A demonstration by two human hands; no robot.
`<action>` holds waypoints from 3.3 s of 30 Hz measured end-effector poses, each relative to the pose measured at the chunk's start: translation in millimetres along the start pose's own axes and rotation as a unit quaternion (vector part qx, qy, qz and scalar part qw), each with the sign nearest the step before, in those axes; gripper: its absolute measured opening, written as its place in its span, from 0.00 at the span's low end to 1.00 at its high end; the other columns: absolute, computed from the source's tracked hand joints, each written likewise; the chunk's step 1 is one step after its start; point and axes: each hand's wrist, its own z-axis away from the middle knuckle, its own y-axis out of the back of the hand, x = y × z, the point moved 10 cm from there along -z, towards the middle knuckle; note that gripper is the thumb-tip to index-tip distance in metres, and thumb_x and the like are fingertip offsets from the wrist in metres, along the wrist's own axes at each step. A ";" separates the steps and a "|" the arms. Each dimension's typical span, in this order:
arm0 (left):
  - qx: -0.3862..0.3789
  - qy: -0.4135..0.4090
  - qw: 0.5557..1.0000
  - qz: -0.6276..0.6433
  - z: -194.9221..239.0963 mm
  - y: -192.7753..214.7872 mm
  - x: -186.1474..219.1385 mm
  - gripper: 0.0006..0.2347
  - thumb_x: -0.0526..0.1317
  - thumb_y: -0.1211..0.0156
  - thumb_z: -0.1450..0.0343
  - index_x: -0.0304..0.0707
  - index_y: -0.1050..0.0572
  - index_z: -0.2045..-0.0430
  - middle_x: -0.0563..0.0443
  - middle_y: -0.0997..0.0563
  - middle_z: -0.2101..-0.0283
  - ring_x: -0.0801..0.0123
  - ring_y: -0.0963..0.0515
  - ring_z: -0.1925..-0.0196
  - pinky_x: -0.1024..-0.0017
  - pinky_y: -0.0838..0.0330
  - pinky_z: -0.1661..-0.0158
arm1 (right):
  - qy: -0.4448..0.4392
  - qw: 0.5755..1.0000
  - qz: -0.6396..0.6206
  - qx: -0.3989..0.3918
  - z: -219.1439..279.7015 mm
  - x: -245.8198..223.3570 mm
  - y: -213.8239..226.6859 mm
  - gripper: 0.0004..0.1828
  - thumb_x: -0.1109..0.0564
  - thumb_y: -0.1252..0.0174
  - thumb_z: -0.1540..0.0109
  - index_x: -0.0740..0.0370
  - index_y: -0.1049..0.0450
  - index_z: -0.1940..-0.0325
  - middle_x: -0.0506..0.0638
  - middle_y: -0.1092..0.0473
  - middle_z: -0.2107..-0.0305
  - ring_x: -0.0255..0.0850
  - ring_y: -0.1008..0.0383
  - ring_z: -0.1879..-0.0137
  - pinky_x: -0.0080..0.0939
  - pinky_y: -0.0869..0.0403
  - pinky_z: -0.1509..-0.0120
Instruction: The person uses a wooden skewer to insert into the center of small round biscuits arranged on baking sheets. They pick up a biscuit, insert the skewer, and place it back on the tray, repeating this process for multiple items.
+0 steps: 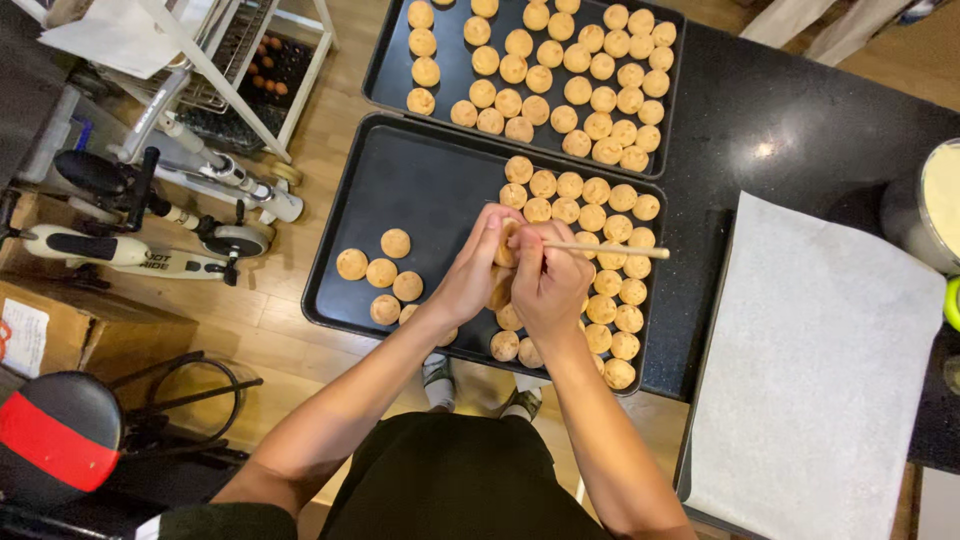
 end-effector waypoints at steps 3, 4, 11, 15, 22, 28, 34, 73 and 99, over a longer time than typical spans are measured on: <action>-0.004 -0.016 0.999 -0.029 0.6 -1.1 15.4 0.17 0.48 0.73 0.17 0.37 0.34 0.53 0.48 0.29 0.55 0.72 0.31 0.49 0.73 0.36 0.43 | 0.013 1.000 0.005 0.014 3.4 -1.8 3.9 0.10 0.65 0.48 0.29 0.68 0.28 0.65 0.54 0.30 0.74 0.43 0.28 0.68 0.40 0.31 0.63; -0.002 -0.022 0.999 -0.049 0.2 -1.3 19.5 0.17 0.48 0.73 0.17 0.36 0.34 0.53 0.47 0.29 0.55 0.71 0.30 0.49 0.72 0.36 0.43 | 0.022 1.000 0.002 0.020 5.3 -1.8 6.2 0.10 0.65 0.49 0.29 0.68 0.28 0.65 0.54 0.30 0.73 0.43 0.28 0.68 0.41 0.31 0.63; -0.012 0.041 0.980 -0.192 10.1 -3.5 6.4 0.15 0.48 0.67 0.20 0.36 0.36 0.52 0.41 0.23 0.62 0.64 0.21 0.60 0.69 0.30 0.53 | -0.185 0.982 0.000 0.039 27.5 60.6 -3.3 0.17 0.63 0.50 0.27 0.66 0.31 0.71 0.52 0.30 0.78 0.38 0.30 0.73 0.39 0.31 0.67; 0.022 -0.072 0.993 -0.095 7.1 -2.7 9.3 0.15 0.46 0.69 0.16 0.33 0.36 0.52 0.41 0.26 0.53 0.57 0.24 0.50 0.65 0.33 0.45 | -0.211 0.955 -0.194 0.077 39.4 74.0 -5.5 0.17 0.58 0.55 0.24 0.65 0.32 0.67 0.50 0.34 0.75 0.34 0.37 0.73 0.36 0.37 0.69; -0.002 0.037 0.999 -0.023 13.3 -4.6 -30.2 0.15 0.49 0.68 0.17 0.38 0.36 0.53 0.46 0.26 0.63 0.65 0.25 0.65 0.68 0.29 0.63 | -0.140 0.990 0.017 0.014 34.4 53.0 -5.7 0.20 0.54 0.54 0.25 0.65 0.29 0.67 0.49 0.32 0.77 0.33 0.35 0.73 0.35 0.35 0.70; 0.032 0.179 0.940 0.290 19.1 -5.0 -48.3 0.21 0.58 0.74 0.22 0.43 0.34 0.61 0.46 0.28 0.79 0.64 0.29 0.82 0.69 0.33 0.79 | -0.130 0.972 -0.157 0.119 50.1 46.1 37.6 0.19 0.54 0.57 0.23 0.62 0.31 0.65 0.46 0.34 0.78 0.28 0.39 0.76 0.30 0.42 0.75; 0.049 0.206 0.900 0.382 27.9 -17.7 -50.5 0.24 0.60 0.70 0.19 0.39 0.31 0.65 0.51 0.27 0.72 0.70 0.29 0.74 0.73 0.33 0.72 | -0.021 0.999 0.015 0.024 58.1 -8.1 12.9 0.12 0.61 0.50 0.27 0.67 0.29 0.64 0.53 0.29 0.72 0.39 0.27 0.68 0.37 0.29 0.64; 0.063 0.129 0.988 0.061 28.6 -1.5 -112.2 0.16 0.51 0.66 0.18 0.40 0.32 0.57 0.56 0.31 0.63 0.78 0.32 0.62 0.76 0.33 0.58 | -0.041 0.997 0.058 0.001 102.6 39.0 -3.2 0.10 0.66 0.50 0.31 0.68 0.30 0.67 0.55 0.29 0.72 0.46 0.27 0.68 0.42 0.30 0.64; 0.264 0.117 0.817 -0.500 -8.6 43.1 -149.8 0.25 0.52 0.36 0.33 0.26 0.35 0.57 0.31 0.33 0.54 0.41 0.31 0.49 0.53 0.26 0.57 | -0.374 0.914 -0.145 0.065 162.6 156.2 24.0 0.22 0.48 0.54 0.25 0.61 0.30 0.69 0.42 0.37 0.80 0.27 0.43 0.74 0.29 0.43 0.71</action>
